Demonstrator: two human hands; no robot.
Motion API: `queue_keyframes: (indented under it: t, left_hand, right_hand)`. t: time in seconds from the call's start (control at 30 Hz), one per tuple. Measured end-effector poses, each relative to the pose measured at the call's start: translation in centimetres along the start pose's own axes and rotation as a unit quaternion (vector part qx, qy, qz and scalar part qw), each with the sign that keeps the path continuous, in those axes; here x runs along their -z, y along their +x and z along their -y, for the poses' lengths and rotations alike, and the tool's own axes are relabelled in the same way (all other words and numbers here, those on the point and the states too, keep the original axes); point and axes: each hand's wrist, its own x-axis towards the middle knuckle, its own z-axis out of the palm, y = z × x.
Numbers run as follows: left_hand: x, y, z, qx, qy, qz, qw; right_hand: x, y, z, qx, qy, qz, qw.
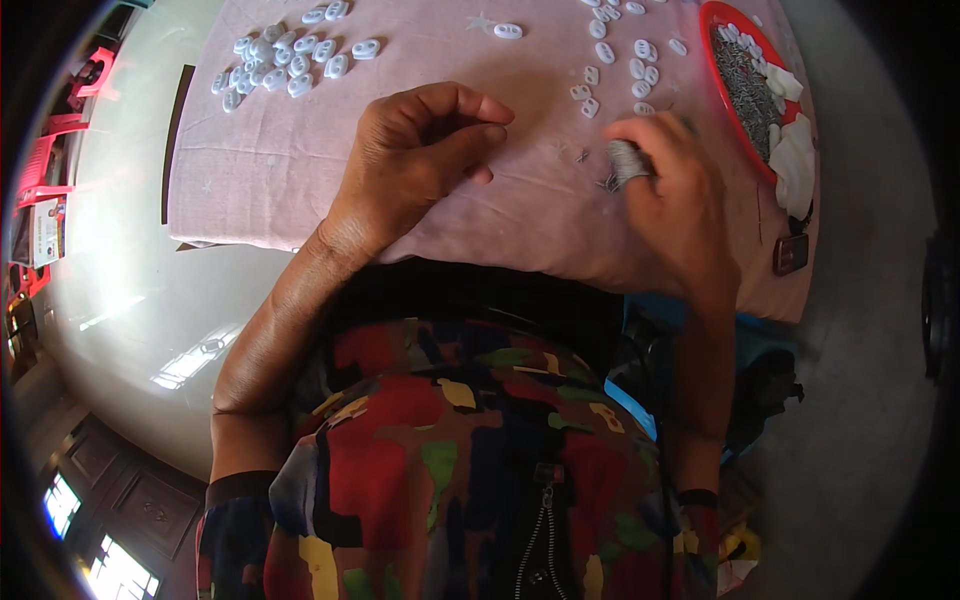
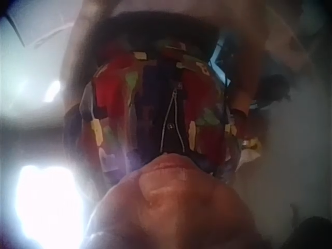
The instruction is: The person assembles plastic cord locks by inserting small metal springs into plastic pieces by hand and sorting them on the table.
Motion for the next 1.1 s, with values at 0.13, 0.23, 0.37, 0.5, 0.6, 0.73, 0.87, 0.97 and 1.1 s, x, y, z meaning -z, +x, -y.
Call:
queue_keyframes:
  t: [0.13, 0.23, 0.37, 0.5, 0.6, 0.73, 0.87, 0.97, 1.1]
  left_hand:
    - [0.2, -0.2, 0.1, 0.008, -0.011, 0.002, 1.0]
    - [-0.1, -0.2, 0.2, -0.005, 0.008, -0.004, 1.0]
    - [0.0, -0.2, 0.3, -0.02, 0.032, 0.005, 0.999]
    - [-0.1, -0.3, 0.2, -0.008, 0.057, 0.001, 0.998]
    - [-0.3, -0.3, 0.9, -0.048, 0.093, -0.001, 0.994]
    - [-0.4, -0.4, 1.3, -0.101, 0.185, -0.016, 0.977]
    - [-1.0, -0.6, 0.6, -0.17, 0.283, -0.056, 0.942]
    - [-1.1, -0.9, 0.2, -0.167, 0.289, -0.054, 0.941]
    - [-2.2, -1.3, -0.3, -0.167, 0.298, -0.025, 0.94]
  right_hand:
    - [1.4, -0.8, -0.3, -0.027, 0.028, 0.039, 0.998]
    - [1.2, -1.6, 0.1, -0.002, 0.011, 0.041, 0.999]
    - [0.7, -2.5, 0.7, 0.015, -0.003, 0.074, 0.997]
    - [0.2, -2.0, 0.9, 0.008, 0.005, 0.033, 0.999]
    - [-0.4, -1.3, 1.0, 0.016, -0.013, 0.016, 1.0]
    - [-1.0, -0.5, 1.0, 0.019, -0.017, 0.049, 0.998]
    - [-1.2, -0.3, 1.1, 0.005, -0.019, 0.054, 0.998]
    - [-1.3, -0.9, 1.5, -0.022, 0.087, 0.029, 0.996]
    - [-0.8, -1.4, 2.7, -0.138, 0.294, 0.035, 0.945]
